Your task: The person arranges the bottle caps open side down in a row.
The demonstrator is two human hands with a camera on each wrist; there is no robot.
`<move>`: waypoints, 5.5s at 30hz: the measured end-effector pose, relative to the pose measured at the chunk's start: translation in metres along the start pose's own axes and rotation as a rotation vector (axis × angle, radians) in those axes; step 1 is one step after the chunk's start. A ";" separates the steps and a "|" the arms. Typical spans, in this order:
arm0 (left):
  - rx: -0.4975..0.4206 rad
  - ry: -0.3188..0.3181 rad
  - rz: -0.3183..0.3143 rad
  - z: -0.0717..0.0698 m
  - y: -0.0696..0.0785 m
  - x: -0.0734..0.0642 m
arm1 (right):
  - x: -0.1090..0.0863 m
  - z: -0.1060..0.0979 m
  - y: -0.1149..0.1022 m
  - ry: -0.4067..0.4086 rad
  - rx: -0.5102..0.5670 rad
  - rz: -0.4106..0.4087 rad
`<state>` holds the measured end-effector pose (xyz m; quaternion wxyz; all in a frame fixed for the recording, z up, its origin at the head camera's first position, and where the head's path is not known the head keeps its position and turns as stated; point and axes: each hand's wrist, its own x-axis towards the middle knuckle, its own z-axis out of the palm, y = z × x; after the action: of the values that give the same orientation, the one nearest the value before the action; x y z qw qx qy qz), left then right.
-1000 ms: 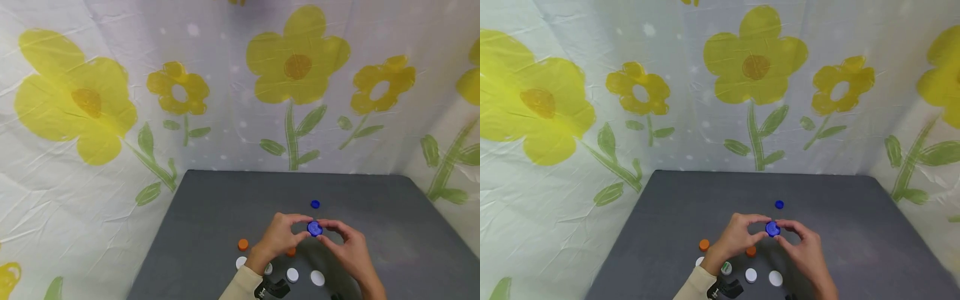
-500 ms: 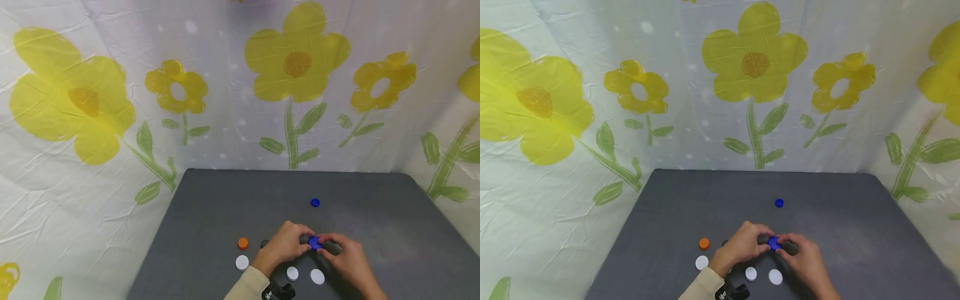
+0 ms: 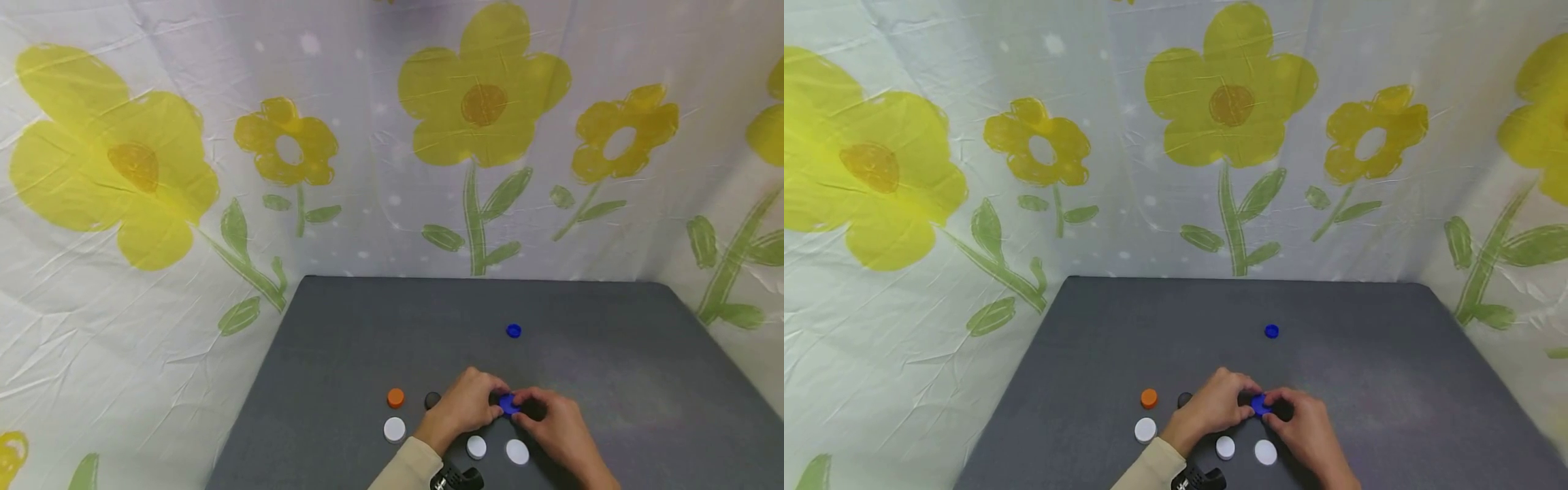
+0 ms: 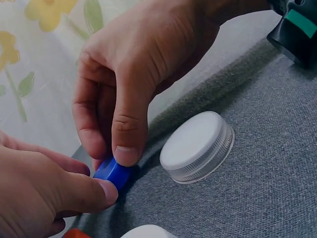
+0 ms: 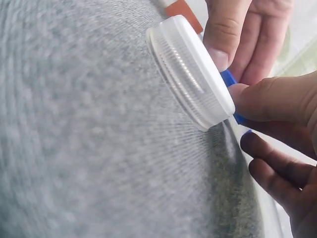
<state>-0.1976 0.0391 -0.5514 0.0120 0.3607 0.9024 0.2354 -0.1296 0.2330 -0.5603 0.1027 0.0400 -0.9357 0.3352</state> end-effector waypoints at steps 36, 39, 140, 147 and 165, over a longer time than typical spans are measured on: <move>-0.068 0.062 -0.036 -0.030 -0.015 0.015 | 0.015 -0.016 0.002 0.007 0.013 -0.035; -0.059 0.075 -0.035 -0.040 -0.017 0.022 | 0.024 -0.025 0.002 0.035 0.007 -0.082; -0.394 0.320 -0.090 -0.070 -0.012 0.097 | 0.119 -0.043 -0.004 0.221 0.322 -0.086; -0.462 0.372 -0.026 -0.081 -0.003 0.066 | 0.095 -0.049 -0.029 0.204 0.374 -0.089; -0.429 0.399 0.037 -0.059 0.005 -0.017 | 0.030 -0.021 -0.059 0.095 0.540 0.114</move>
<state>-0.1926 0.0064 -0.4991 -0.0941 0.3127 0.8098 0.4874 -0.1465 0.2006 -0.5019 0.1129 -0.0025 -0.8075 0.5790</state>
